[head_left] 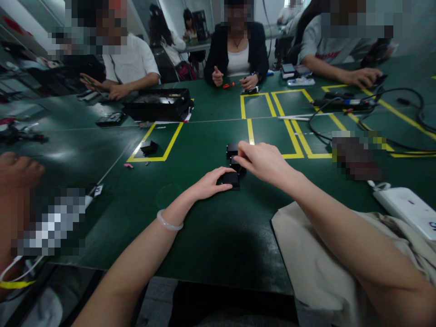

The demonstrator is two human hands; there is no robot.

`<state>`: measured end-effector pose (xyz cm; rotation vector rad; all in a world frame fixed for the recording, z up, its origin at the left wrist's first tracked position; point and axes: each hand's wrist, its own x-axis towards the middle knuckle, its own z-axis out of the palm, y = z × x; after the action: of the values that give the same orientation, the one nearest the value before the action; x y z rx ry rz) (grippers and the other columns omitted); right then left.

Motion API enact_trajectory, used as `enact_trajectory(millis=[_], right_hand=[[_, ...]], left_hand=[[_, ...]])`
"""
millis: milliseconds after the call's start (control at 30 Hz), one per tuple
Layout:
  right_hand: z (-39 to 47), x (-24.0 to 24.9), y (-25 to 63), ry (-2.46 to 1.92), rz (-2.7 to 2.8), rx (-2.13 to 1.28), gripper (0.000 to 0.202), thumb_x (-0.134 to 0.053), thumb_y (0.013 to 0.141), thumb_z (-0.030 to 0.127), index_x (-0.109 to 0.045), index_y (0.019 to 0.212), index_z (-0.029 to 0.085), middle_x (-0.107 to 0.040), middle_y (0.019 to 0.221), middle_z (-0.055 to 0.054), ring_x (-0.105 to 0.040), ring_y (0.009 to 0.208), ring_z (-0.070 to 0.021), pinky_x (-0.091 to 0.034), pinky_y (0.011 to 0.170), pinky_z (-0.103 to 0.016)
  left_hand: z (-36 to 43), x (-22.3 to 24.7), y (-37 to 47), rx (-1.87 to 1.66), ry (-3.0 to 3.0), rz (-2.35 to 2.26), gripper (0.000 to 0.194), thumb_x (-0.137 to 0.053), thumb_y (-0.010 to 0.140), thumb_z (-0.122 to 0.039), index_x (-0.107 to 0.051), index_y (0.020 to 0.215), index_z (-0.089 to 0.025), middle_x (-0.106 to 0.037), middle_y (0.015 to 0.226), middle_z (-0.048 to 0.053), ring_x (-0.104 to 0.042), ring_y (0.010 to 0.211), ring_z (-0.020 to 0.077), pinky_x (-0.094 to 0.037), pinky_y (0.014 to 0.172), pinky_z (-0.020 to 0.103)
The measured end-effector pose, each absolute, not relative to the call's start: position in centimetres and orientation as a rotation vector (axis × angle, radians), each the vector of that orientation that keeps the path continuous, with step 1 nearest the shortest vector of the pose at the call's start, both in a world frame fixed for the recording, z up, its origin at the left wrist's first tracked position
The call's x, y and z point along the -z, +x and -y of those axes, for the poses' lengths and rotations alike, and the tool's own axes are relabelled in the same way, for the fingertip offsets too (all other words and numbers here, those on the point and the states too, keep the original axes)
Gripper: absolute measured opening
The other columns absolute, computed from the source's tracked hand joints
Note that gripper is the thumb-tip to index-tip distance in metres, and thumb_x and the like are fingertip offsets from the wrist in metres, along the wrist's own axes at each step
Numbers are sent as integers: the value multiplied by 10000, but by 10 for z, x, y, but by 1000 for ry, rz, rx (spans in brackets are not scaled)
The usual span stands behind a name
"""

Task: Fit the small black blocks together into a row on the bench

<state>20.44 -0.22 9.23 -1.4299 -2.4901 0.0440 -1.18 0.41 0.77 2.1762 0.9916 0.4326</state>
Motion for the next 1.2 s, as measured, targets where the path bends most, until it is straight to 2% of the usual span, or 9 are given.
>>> enact_trajectory(millis=[200,400,567,800,1000,1200], right_hand=[[3,-92,205,-1366,2468,-104,201,-400,911,276,-491,1073,199,-673,828,-36,-578,663,-167,-224,524,-264],[3,-95,203,-1445,2514,-70,232,-376,946,376,-533,979,209,-679,821,-50,-598,692,-188,-219,524,-273],[4,-94,204,-1410,2507,-119,235,-371,936,299,-475,1123,200,-688,873,-46,-597,685,-180,-231,536,-276],[3,-93,203,-1430,2492,-91,247,-367,954,395,-523,1003,210,-679,813,-40,-603,689,-186,-212,514,-273],[4,-92,203,-1421,2454,-116,240,-364,938,292,-470,1131,198,-685,868,-40,-592,673,-174,-226,525,-273],[3,-94,203,-1430,2485,-90,232,-384,948,386,-526,990,207,-678,817,-40,-593,688,-175,-209,515,-264]], left_hand=[[-4,-9,-11,-423,2188,-1001,476,-578,878,-424,-480,1311,-250,-565,1244,62,-544,1119,243,-422,962,369],[-4,-8,-12,-417,2171,-1006,486,-578,881,-429,-474,1319,-247,-560,1255,67,-539,1132,242,-424,969,371],[-5,-8,-12,-414,2186,-1004,490,-585,876,-419,-476,1319,-241,-555,1268,71,-534,1146,247,-417,984,380],[-4,-10,-11,-411,2179,-1001,482,-578,880,-430,-482,1311,-237,-556,1264,74,-538,1141,245,-419,983,375],[-4,-10,-11,-414,2180,-1000,477,-577,881,-423,-483,1309,-235,-562,1248,70,-540,1132,243,-423,971,368],[-4,-9,-11,-411,2170,-1008,483,-573,881,-436,-479,1312,-240,-560,1257,71,-538,1139,245,-422,981,378]])
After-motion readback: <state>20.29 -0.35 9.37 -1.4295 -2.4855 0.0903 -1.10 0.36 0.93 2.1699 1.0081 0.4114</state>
